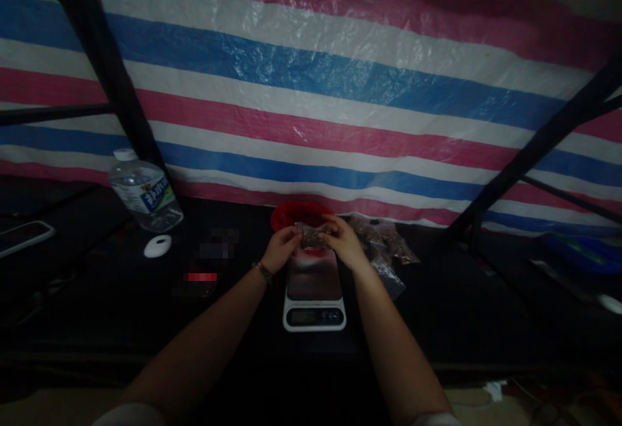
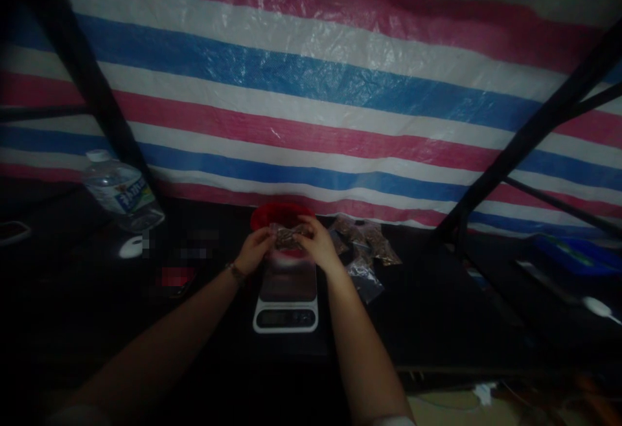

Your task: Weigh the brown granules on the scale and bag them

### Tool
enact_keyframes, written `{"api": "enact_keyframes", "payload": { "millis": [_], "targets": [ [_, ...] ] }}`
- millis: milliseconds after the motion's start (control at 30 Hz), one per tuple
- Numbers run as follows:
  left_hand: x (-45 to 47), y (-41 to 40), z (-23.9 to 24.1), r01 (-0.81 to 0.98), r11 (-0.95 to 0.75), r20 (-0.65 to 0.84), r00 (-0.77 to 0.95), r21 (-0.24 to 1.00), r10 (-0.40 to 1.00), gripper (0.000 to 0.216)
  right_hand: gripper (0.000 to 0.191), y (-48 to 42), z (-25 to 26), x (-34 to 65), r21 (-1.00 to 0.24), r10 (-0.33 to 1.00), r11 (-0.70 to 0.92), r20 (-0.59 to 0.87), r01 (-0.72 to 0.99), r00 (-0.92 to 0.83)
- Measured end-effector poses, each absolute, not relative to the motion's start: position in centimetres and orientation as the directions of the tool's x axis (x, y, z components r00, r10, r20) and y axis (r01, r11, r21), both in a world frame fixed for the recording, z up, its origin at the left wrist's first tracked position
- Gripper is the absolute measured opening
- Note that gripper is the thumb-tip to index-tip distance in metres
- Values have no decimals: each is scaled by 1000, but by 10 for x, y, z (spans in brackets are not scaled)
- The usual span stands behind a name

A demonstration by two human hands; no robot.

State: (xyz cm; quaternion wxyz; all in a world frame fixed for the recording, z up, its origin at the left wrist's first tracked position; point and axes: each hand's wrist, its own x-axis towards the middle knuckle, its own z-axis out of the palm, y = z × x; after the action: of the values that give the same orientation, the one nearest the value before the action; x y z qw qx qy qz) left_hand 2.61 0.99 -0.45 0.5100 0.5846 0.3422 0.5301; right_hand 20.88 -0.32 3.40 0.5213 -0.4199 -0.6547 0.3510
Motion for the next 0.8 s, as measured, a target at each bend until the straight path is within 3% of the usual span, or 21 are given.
{"api": "enact_keyframes", "payload": {
  "millis": [167, 267, 400, 600, 800],
  "targets": [
    [28, 12, -1, -159, -241, 255, 75, 957, 964, 32, 26, -14, 30, 206, -724, 743, 471, 634, 505, 216],
    [29, 12, 2, -143, -230, 242, 73, 963, 968, 31, 15, -23, 27, 203, -633, 724, 517, 682, 576, 100],
    [31, 7, 5, -79, -222, 232, 171, 972, 957, 30, 23, -27, 20, 194, -611, 769, 574, 631, 545, -101],
    [32, 5, 1, 34, -352, 333, 254, 935, 908, 24, 33, -24, 11, 189, -622, 787, 577, 598, 529, -155],
    [31, 5, 2, 189, -478, 415, 294, 858, 861, 21, 30, -24, 11, 188, -610, 796, 576, 571, 544, -203]
  ]
}}
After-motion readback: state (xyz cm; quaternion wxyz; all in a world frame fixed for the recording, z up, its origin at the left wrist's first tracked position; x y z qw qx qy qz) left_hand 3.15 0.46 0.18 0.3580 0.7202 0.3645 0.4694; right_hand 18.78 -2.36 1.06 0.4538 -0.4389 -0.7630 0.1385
